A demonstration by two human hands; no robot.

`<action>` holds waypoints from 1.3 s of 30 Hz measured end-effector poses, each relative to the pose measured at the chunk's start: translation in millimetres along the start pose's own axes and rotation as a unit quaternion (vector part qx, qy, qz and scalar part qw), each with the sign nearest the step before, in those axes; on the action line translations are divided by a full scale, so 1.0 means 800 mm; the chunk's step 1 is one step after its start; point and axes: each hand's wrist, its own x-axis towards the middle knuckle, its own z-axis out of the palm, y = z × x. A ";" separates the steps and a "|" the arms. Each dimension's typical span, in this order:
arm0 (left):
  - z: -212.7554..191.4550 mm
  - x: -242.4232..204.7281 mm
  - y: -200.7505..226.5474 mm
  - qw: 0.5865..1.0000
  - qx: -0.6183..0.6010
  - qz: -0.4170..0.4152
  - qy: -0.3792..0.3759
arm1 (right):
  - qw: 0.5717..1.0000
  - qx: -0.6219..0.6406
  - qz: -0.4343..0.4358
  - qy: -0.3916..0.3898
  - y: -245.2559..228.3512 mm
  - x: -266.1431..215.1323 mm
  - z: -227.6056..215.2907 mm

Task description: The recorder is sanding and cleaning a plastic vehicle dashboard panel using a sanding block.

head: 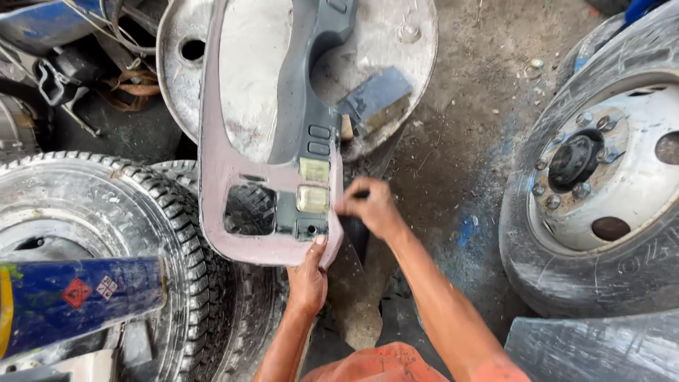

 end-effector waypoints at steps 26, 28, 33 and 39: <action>-0.006 0.004 -0.009 1.000 -0.007 0.010 -0.007 | 0.979 0.104 0.128 0.119 -0.028 -0.071 0.033; 0.008 0.002 0.006 0.999 -0.007 0.029 -0.018 | 0.971 0.146 0.141 0.128 -0.031 -0.066 0.032; -0.009 0.004 -0.011 1.000 0.012 -0.002 -0.010 | 0.984 0.036 0.145 0.095 -0.084 -0.104 0.044; -0.010 0.015 -0.023 1.000 0.028 -0.001 0.010 | 0.950 0.150 0.225 0.155 -0.083 -0.080 0.057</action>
